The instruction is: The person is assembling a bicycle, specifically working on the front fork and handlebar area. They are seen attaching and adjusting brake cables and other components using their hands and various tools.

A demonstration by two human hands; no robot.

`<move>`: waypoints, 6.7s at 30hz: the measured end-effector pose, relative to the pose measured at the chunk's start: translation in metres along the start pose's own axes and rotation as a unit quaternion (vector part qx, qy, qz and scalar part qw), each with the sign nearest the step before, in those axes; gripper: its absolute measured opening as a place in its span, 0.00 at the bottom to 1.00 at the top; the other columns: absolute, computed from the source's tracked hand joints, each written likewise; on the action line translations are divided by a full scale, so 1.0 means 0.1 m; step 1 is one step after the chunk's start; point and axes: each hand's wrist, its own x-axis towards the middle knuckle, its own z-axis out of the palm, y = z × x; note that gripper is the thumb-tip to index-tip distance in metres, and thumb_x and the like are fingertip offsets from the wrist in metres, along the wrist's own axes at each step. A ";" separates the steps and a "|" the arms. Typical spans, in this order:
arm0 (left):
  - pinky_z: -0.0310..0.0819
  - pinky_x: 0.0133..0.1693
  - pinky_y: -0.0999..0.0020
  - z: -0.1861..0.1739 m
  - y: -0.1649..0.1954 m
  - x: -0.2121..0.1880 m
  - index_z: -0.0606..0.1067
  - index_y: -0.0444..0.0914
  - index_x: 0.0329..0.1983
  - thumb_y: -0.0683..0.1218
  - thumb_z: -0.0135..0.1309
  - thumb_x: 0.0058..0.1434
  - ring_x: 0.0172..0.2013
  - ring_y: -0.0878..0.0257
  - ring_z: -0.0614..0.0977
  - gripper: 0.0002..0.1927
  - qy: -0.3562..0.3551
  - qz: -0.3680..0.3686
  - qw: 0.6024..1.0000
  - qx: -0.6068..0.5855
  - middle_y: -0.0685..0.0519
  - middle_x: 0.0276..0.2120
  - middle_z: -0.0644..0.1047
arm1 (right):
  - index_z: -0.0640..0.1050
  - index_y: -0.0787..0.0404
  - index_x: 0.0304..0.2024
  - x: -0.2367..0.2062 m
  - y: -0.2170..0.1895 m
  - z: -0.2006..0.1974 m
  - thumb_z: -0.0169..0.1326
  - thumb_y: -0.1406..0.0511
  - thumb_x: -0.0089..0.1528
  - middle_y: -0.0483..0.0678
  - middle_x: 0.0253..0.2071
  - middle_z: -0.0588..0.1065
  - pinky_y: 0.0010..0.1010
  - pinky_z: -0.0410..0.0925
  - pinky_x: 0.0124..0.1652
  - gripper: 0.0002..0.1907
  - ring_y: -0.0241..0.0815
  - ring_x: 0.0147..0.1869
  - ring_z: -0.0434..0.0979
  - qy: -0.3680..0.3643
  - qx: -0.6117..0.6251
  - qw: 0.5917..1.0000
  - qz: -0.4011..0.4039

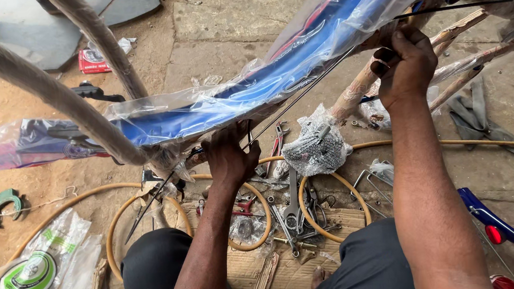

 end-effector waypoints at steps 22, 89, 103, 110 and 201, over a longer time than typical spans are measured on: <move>0.68 0.44 0.46 -0.26 -0.10 0.00 0.78 0.36 0.50 0.62 0.66 0.47 0.40 0.44 0.81 0.34 0.025 0.060 0.997 -0.030 0.41 0.39 0.81 | 0.74 0.61 0.32 0.72 0.22 -0.57 0.54 0.71 0.76 0.46 0.22 0.70 0.32 0.65 0.23 0.15 0.40 0.22 0.71 0.074 -0.009 0.952 -0.297; 0.68 0.49 0.47 0.27 -0.05 -0.11 0.76 0.35 0.45 0.49 0.56 0.68 0.48 0.45 0.78 0.12 0.141 -0.014 0.985 -0.100 0.44 0.41 0.79 | 0.78 0.63 0.44 0.72 0.34 -1.47 0.62 0.69 0.70 0.50 0.46 0.79 0.45 0.67 0.47 0.05 0.45 0.51 0.77 0.081 -0.639 0.696 -0.317; 0.62 0.59 0.46 0.60 -0.13 -0.12 0.72 0.36 0.61 0.50 0.61 0.64 0.59 0.44 0.74 0.25 0.221 0.000 0.974 -0.041 0.41 0.53 0.76 | 0.82 0.57 0.54 0.17 -0.01 -2.79 0.55 0.59 0.70 0.52 0.49 0.76 0.47 0.69 0.49 0.14 0.45 0.49 0.76 -0.024 -0.588 0.771 0.245; 0.61 0.59 0.45 0.63 -0.14 -0.14 0.71 0.35 0.63 0.48 0.61 0.61 0.59 0.43 0.74 0.28 0.204 -0.013 0.978 -0.044 0.41 0.55 0.76 | 0.81 0.59 0.57 0.31 0.46 -1.93 0.58 0.68 0.67 0.51 0.45 0.83 0.30 0.74 0.33 0.15 0.37 0.35 0.78 -0.017 -0.541 0.839 0.056; 0.60 0.54 0.43 0.34 0.02 -0.13 0.74 0.37 0.50 0.48 0.59 0.59 0.51 0.43 0.74 0.18 0.106 -0.045 0.990 -0.075 0.43 0.44 0.76 | 0.77 0.66 0.55 0.93 0.70 -1.06 0.52 0.70 0.72 0.51 0.48 0.80 0.47 0.77 0.53 0.10 0.48 0.50 0.81 -0.082 -0.023 0.996 0.013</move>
